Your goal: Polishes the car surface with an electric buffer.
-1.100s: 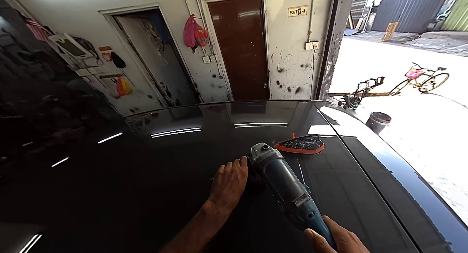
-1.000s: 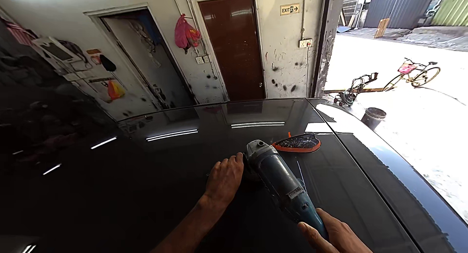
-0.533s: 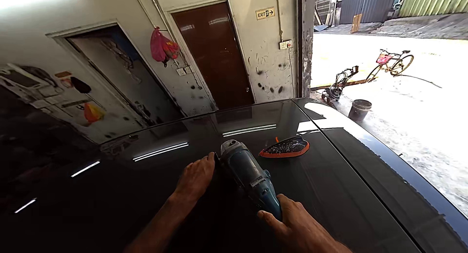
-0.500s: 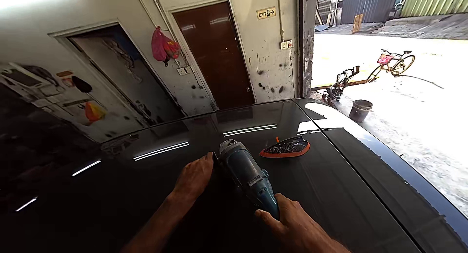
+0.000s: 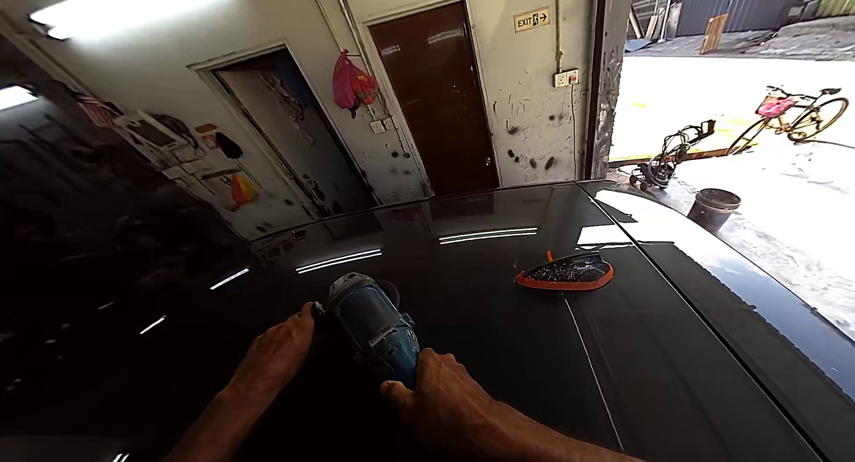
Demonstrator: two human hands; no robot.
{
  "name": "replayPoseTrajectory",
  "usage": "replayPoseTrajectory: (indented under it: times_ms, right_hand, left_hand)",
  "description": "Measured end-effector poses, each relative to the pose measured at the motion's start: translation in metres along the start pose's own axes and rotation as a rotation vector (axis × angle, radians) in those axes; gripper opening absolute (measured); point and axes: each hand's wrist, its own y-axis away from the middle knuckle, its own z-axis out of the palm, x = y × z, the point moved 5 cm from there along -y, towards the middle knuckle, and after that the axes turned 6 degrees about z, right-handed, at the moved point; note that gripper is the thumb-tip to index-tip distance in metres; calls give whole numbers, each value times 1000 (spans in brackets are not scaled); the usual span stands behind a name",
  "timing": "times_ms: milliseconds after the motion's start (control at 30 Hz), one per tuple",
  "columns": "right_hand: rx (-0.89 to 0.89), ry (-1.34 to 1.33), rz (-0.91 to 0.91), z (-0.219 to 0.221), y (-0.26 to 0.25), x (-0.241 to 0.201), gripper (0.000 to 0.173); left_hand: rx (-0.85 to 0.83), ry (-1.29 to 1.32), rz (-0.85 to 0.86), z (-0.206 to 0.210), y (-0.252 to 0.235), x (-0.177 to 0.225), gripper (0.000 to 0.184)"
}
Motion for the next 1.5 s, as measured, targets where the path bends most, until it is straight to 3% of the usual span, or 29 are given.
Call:
replayPoseTrajectory:
  times_ms: [167, 367, 667, 867, 1167, 1333, 1500]
  right_hand:
    - [-23, 27, -32, 18, -20, -29, 48]
    - [10, 14, 9, 6, -25, -29, 47]
    - [148, -92, 92, -56, -17, 12, 45]
    - [238, -156, 149, -91, -5, 46, 45]
    - [342, -260, 201, -131, 9, 81, 44]
    - [313, -246, 206, -133, -3, 74, 45]
    - [223, -185, 162, -111, -27, 46, 45]
  left_hand:
    - [-36, 26, -49, 5, 4, -40, 47]
    - [-82, -5, -29, 1, -23, -26, 42]
    - [-68, 25, 139, -15, -95, 63, 37]
    - [-59, 92, 262, -21, -140, 132, 43]
    - [-69, 105, 405, -40, -177, 216, 41]
    - [-62, 110, 409, -34, -185, 204, 41]
    - [-89, 127, 314, -23, -171, 144, 42]
